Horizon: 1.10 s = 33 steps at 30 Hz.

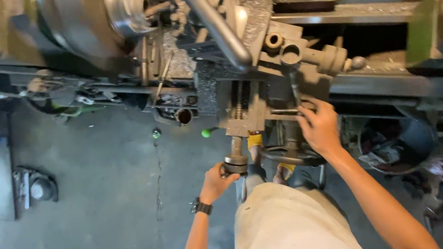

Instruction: The person measures a metal ring with a caliper, then grinds it on a bench grinder. They return to a metal lathe, adjust the tool post and tailstock, and operate the machine to machine the metal ring while it rotates in the chuck.

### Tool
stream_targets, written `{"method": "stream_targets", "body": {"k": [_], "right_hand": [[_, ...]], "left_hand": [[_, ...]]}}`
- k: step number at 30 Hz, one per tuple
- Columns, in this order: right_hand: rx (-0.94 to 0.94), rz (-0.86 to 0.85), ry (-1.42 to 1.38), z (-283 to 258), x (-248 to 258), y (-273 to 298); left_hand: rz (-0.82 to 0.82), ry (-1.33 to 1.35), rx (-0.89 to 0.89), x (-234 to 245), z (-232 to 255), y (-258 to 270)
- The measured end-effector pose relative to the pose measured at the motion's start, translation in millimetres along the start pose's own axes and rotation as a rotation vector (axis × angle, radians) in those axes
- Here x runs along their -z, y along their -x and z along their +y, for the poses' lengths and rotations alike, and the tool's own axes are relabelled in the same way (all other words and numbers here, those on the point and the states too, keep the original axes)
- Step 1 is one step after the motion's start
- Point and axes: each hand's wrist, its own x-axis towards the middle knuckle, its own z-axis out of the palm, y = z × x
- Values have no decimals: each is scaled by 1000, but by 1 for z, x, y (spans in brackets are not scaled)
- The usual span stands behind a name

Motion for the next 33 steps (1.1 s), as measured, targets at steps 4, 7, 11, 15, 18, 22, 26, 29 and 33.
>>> {"method": "stream_targets", "body": {"k": [4,7,11,15,18,22,26,29,33], "right_hand": [[-274,243,-163,3,24,40],[-361,364,-238,44,8,92],[-626,363,-369,94,-28,151],[-819,328,-430,135,-74,196],[-937,291,-480,149,-107,218],[-1196,97,-431,148,-126,226],[-1259,0,-409,135,-115,225],[-1284,16,-560,135,-107,222],[-1410,-139,-645,123,-96,209]], "left_hand": [[-229,32,201,6,2,-6],[-132,-49,302,-11,8,3],[73,-140,253,-30,21,15],[141,-301,364,-48,44,24],[95,-332,388,-34,60,27],[-135,-235,253,-14,13,10],[-464,243,244,-13,-71,-10],[-787,858,444,-8,-79,-19],[-990,1197,420,-21,-99,-30]]}}
